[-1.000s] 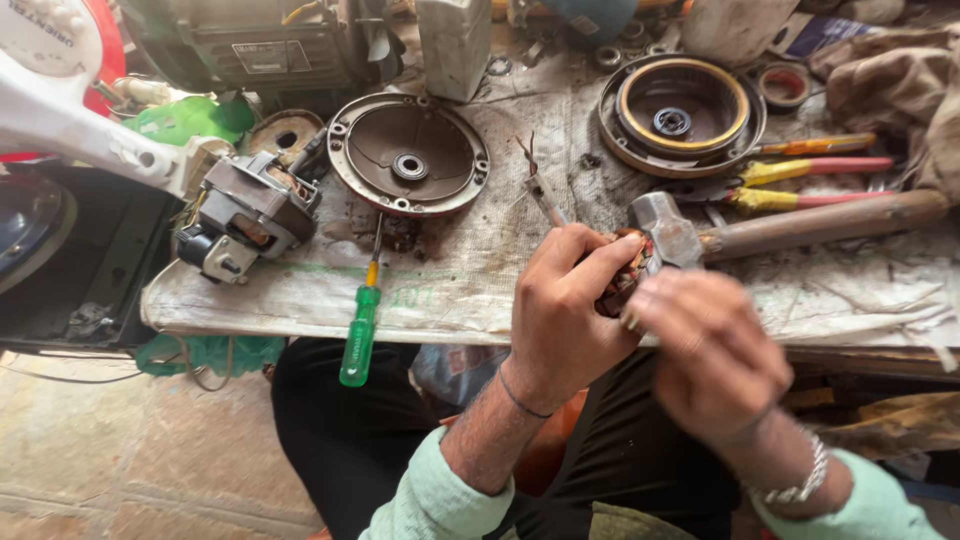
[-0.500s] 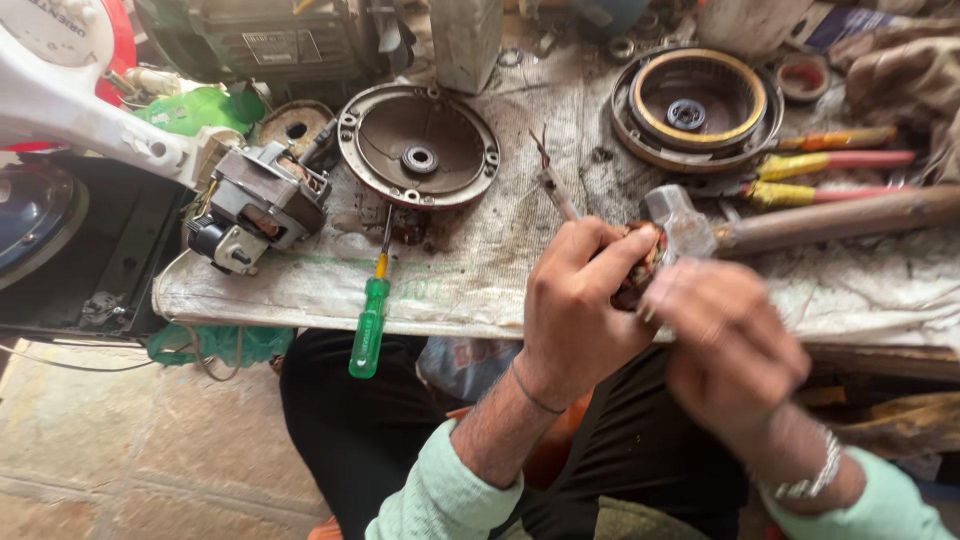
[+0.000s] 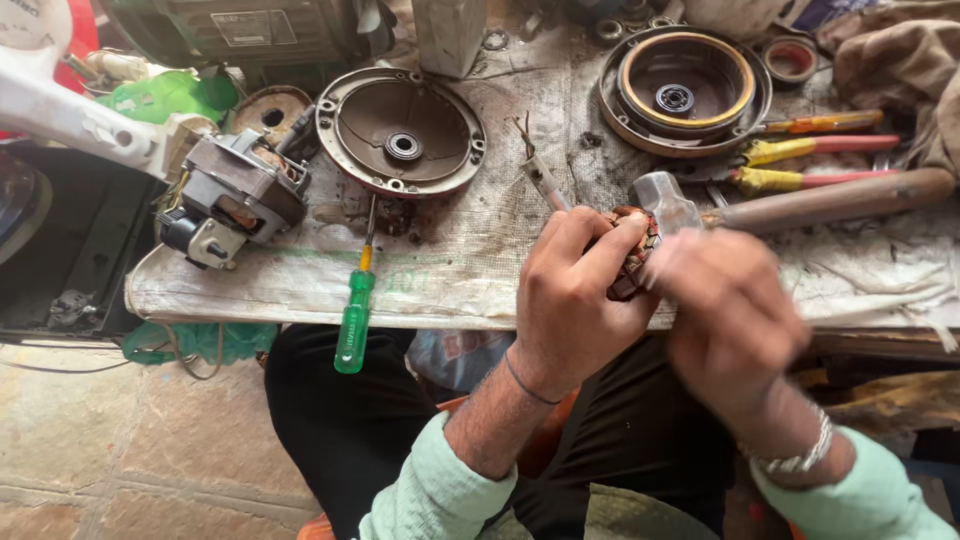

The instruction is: The person holds a small cylindrical electrical component with copper windings and repeatedly rubs its surface with a sanding block. The person rotates the component to sand different areas while seated at a cluttered workbench with tools and disassembled parts nearby.

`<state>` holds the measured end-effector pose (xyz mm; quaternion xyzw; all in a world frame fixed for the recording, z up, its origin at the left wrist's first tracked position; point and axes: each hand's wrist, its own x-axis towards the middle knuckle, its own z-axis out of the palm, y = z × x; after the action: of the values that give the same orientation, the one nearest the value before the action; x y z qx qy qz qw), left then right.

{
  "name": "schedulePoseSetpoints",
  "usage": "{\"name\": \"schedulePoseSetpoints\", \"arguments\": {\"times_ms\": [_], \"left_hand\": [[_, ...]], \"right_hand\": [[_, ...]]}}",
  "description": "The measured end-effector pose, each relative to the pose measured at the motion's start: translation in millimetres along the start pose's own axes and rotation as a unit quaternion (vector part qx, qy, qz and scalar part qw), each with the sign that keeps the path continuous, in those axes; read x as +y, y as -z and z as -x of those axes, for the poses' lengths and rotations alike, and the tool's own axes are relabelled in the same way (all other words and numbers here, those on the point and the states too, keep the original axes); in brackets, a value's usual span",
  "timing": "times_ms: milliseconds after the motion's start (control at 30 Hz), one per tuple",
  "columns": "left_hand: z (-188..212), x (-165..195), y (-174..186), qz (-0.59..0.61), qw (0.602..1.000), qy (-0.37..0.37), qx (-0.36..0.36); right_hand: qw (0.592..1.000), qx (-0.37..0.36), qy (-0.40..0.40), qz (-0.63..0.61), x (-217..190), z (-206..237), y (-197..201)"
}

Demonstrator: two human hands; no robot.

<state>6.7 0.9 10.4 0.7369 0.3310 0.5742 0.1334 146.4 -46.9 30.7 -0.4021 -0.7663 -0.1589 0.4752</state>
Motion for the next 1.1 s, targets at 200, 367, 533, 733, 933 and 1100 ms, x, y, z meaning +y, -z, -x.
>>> {"name": "schedulePoseSetpoints", "arguments": {"times_ms": [200,367,533,733,933,1100], "left_hand": [[-1,-3,-1,0.001,1.0,-0.009,-0.006],[-3,-5,-1,0.02,1.0,-0.013,0.008],[-5,-6,1,0.045,0.999,-0.012,0.017],[-4,-4,3,0.041,0.999,0.014,0.02],[-7,-4,5,0.039,0.999,0.024,0.015],[-8,-4,7,0.044,0.999,0.031,0.005]], "right_hand": [[0.999,0.007,-0.019,-0.034,-3,-2,-1],[0.999,0.017,-0.026,-0.015,-4,-11,0],[0.995,0.006,-0.09,-0.035,-7,-12,2],[0.997,0.018,-0.07,-0.02,1,-1,-2],[0.996,0.03,-0.072,-0.049,3,-3,-2],[0.992,0.042,-0.116,-0.026,9,-4,9]]}}
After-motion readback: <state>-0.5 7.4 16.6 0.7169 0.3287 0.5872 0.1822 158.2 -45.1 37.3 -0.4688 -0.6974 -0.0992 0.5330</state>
